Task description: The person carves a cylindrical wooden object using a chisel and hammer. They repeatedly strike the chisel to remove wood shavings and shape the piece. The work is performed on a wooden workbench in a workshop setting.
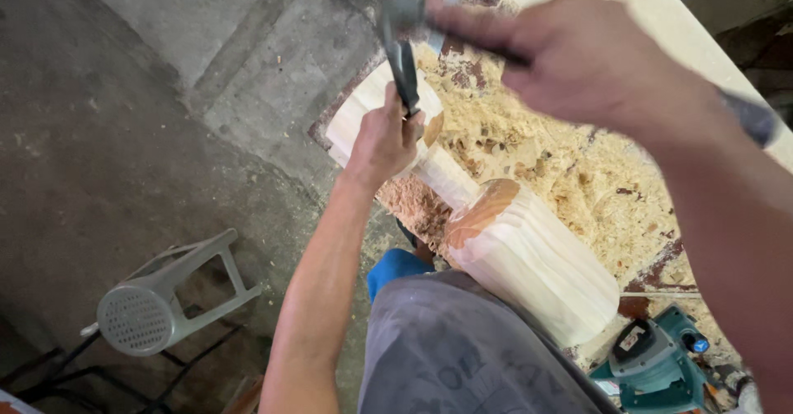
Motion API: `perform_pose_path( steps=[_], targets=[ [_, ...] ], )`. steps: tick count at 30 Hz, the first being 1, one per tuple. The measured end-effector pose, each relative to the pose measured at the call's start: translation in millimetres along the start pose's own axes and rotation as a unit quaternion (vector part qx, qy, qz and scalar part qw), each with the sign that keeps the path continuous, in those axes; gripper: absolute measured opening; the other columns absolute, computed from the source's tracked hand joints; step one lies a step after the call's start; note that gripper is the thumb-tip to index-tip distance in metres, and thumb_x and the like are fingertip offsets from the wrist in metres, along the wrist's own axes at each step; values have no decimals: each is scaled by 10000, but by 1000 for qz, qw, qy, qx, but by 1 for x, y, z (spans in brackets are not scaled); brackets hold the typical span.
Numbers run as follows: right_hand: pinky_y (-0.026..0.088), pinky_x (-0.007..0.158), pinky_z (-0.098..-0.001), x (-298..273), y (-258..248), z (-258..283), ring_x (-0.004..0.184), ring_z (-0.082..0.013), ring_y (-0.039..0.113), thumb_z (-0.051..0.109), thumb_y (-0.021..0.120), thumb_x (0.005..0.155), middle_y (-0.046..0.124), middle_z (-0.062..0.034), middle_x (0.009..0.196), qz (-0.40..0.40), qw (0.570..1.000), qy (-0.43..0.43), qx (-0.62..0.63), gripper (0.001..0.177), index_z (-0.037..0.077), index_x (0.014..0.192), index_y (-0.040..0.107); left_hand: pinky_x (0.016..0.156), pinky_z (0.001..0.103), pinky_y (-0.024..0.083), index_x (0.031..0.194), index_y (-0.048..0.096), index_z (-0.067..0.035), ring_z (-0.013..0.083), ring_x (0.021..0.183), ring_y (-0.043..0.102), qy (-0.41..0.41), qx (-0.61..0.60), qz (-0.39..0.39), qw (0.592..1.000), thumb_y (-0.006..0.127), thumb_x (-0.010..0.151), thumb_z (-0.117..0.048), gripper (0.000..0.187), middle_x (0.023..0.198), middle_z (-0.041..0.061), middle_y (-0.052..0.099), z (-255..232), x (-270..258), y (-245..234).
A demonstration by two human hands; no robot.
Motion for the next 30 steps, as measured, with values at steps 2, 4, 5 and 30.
perform_pose_path(
  steps=[2, 4, 5, 30],
  targets=[
    [571, 812, -419, -10, -8, -1, 944, -273, 726, 208, 610, 1022, 733, -105, 1078, -155, 972, -21, 177, 318, 294, 1328, 605, 578, 474, 558, 1260, 413, 30, 382, 681, 730, 52, -21, -40, 998, 608, 977, -96, 366, 735, 210, 682, 3, -4, 0],
    [574, 843, -421, -8, -4, 8, 954, -282, 720, 192, 590, 1055, 750, -87, 1085, -178, 940, -45, 287, 331, 315, 1363, 585, 582, 499, 533, 1253, 412, 48, 405, 679, 714, 87, -11, -68, 994, 625, 981, -92, 372, 733, 226, 679, 6, -4, -1],
    [575, 859, -422, -9, -3, 14, 959, -287, 716, 183, 580, 1071, 758, -78, 1088, -192, 918, -59, 341, 339, 325, 1380, 575, 581, 511, 521, 1249, 409, 55, 419, 681, 701, 99, 14, -76, 992, 639, 987, -99, 380, 730, 236, 673, 7, -5, -1],
    [513, 564, -424, -30, 12, 21, 614, -266, 632, 107, 637, 826, 670, -110, 709, -55, 997, -49, 26, 600, 261, 1406, 655, 496, 402, 561, 953, 503, -24, 297, 570, 709, 33, 76, 16, 996, 553, 1085, -124, 173, 670, 146, 672, 18, -9, 20]
  ],
)
Point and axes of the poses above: each hand's wrist, its own x-axis towards the middle knuckle, its own y-axis out of the palm, z = x × y, the point moved 3 cm from there along x, towards the middle knuckle
